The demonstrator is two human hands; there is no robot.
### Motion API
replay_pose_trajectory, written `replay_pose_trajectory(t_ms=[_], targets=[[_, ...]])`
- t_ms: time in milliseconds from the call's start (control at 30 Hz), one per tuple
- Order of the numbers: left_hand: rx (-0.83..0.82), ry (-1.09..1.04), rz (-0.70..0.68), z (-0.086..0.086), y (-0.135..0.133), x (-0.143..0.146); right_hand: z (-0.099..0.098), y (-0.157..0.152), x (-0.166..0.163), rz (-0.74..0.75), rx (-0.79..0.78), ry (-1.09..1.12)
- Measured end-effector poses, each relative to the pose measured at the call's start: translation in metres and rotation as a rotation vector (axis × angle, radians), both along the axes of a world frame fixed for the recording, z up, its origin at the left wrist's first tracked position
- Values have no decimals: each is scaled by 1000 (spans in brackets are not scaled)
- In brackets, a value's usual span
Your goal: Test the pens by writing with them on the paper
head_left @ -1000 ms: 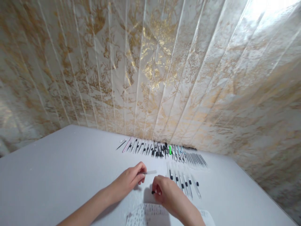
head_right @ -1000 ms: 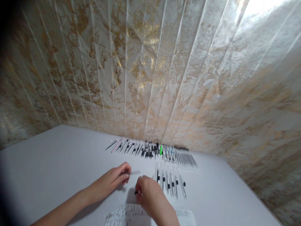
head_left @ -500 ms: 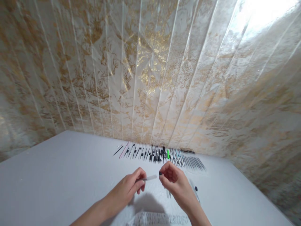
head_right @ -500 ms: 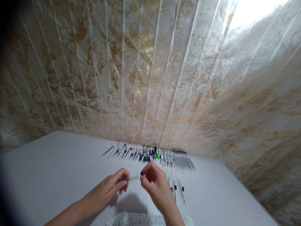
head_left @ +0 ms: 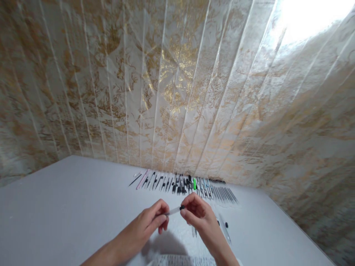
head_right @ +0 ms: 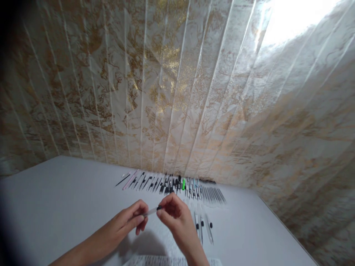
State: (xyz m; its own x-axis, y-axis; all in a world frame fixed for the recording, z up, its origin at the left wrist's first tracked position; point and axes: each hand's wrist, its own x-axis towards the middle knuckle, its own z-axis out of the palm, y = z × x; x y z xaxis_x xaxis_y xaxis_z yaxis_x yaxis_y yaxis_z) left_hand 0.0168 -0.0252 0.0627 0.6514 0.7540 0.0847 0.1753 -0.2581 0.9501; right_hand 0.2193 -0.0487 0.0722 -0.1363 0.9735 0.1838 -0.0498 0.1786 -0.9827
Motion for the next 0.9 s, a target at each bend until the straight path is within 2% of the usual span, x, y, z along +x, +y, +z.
replay_pose_trajectory(t_ms=[167, 267, 367, 567, 633, 767, 900], targets=[[-88, -90, -100, 2, 0, 2, 4, -3, 1, 40, 15, 19], [-114, -111, -90, 1, -1, 2, 6, -4, 5, 36, 53, -85], [-72, -58, -47, 2, 0, 1, 10, -7, 8, -18, 81, -263], [86, 90, 27, 10, -1, 1, 14, -12, 7, -28, -11, -469], [106, 99, 49, 11, -3, 3, 13, -11, 4, -72, 49, -627], [151, 111, 116, 9, -5, 6, 8, -11, -4, -262, 164, -994], [193, 112, 155, 6, -7, 8, 7, -13, -7, -320, 137, -1095]])
